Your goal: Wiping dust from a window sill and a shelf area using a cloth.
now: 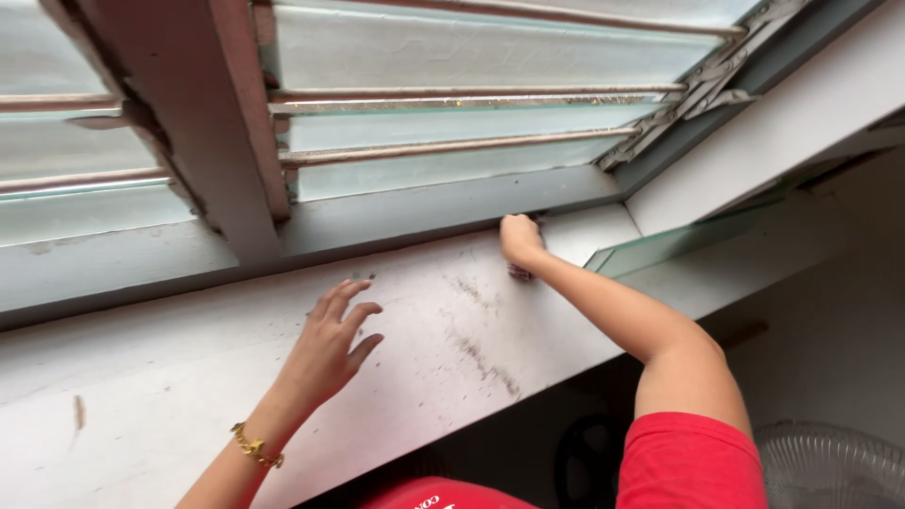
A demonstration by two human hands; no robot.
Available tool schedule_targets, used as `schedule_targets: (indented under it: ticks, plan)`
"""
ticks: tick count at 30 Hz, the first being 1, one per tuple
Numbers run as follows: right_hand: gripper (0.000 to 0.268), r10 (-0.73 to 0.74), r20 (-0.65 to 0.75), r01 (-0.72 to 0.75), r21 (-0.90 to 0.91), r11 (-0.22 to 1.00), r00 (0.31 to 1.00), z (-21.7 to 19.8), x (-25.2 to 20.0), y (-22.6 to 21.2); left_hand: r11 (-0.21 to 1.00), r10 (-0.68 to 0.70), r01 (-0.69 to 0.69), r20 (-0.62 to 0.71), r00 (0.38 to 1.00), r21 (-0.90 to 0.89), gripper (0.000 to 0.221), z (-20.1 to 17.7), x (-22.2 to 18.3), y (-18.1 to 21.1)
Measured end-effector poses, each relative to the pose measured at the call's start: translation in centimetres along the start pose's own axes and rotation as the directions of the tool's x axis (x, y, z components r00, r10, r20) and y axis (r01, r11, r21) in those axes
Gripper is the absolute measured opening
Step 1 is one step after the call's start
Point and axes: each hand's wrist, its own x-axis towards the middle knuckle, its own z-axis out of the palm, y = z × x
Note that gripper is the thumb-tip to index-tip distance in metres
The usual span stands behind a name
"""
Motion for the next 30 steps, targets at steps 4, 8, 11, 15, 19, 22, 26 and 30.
schedule_targets:
  ticks: [4, 8, 11, 15, 19, 22, 26, 30]
  plan:
    - [0.021, -0.135, 0.044, 0.123, 0.217, 0.968, 0.990, -9.5, -9.2, -10.7, 0.993, 0.065, -0.058, 0.073, 0.995, -0.101, 0.032, -1.5, -2.0, 0.6]
    - [0.042, -0.034, -0.142, 0.110, 0.574, 0.812, 0.989, -14.1, -11.2, -9.6, 0.989, 0.110, -0.105, 0.038, 0.993, -0.107, 0.033, -4.3, -5.0, -0.7]
    - [0.025, 0.207, -0.193, -0.085, 0.502, 0.860, 0.959, -9.9, -8.6, -2.6, 0.997, 0.043, -0.044, -0.007, 0.999, -0.069, 0.034, -6.4, -8.3, -3.8]
    - [0.013, 0.174, -0.702, -0.185, 0.061, 0.981, 0.690, 3.4, -4.8, -1.1, 0.993, -0.115, 0.115, -0.004, 0.993, -0.033, 0.035, -8.8, -13.2, -6.7]
    - [0.024, 0.494, -0.344, -0.247, 0.560, 0.791, 0.799, 0.3, -6.6, -9.8, 0.977, -0.215, 0.215, -0.005, 0.977, -0.002, 0.033, -10.4, -17.3, -8.8]
    - [0.024, 0.352, -0.346, -0.205, 0.395, 0.895, 0.870, 1.7, -7.3, -16.8, 0.967, -0.255, 0.254, -0.030, 0.967, -0.032, 0.032, -11.5, -18.1, -8.9]
    - [0.020, 0.143, -0.469, 0.041, 0.361, 0.932, 0.872, -1.9, -11.8, -21.4, 0.993, -0.113, 0.111, -0.050, 0.992, -0.034, 0.033, -11.3, -17.8, -8.1]
    - [0.033, 0.359, -0.228, -0.104, 0.700, 0.707, 0.905, -11.6, -15.7, -18.2, 0.998, -0.013, 0.008, -0.071, 0.997, -0.068, 0.031, -11.8, -16.2, -6.8]
